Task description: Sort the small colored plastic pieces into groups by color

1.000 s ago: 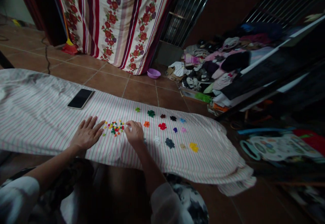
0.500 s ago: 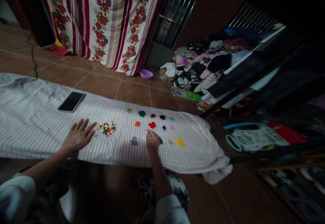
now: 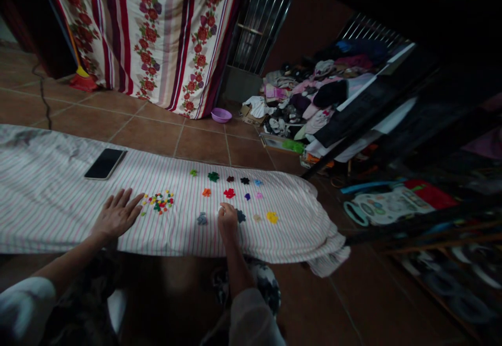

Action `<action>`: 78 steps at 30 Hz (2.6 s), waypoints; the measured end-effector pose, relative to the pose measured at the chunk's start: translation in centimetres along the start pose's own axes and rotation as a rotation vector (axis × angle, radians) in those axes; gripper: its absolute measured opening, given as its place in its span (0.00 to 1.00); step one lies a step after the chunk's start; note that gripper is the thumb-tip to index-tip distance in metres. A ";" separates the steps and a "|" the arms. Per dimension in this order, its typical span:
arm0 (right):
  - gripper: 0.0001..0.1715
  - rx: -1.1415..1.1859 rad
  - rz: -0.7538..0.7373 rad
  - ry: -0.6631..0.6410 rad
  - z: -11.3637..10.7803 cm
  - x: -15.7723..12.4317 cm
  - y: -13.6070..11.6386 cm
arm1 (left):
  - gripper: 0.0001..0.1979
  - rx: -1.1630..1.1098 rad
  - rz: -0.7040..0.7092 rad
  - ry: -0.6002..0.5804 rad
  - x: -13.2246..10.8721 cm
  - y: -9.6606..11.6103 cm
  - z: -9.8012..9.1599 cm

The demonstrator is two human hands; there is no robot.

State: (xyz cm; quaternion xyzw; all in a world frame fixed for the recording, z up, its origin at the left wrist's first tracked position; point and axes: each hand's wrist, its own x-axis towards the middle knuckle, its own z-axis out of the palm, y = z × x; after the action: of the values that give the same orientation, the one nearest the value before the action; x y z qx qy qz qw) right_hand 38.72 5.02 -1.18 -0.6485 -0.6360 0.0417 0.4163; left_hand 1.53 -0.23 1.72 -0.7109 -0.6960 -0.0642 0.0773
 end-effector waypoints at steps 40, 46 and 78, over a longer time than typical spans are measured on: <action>0.17 -0.013 -0.175 -0.124 -0.6 -1.3 -0.2 | 0.26 -0.116 -0.034 -0.007 0.1 0.3 -0.7; 0.19 0.015 -0.199 -0.127 -0.7 -1.2 -0.2 | 0.26 -0.083 -0.040 -0.025 0.2 0.4 -0.9; 0.31 0.242 0.137 -0.035 -0.9 -1.8 0.1 | 0.25 -0.107 -0.034 -0.001 0.0 0.4 -1.1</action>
State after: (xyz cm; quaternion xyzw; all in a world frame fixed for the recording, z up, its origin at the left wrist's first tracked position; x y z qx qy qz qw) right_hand 39.00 3.08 -1.55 -0.6346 -0.5876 0.1577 0.4766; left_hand 1.99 -0.45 2.84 -0.7022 -0.7035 -0.1025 0.0376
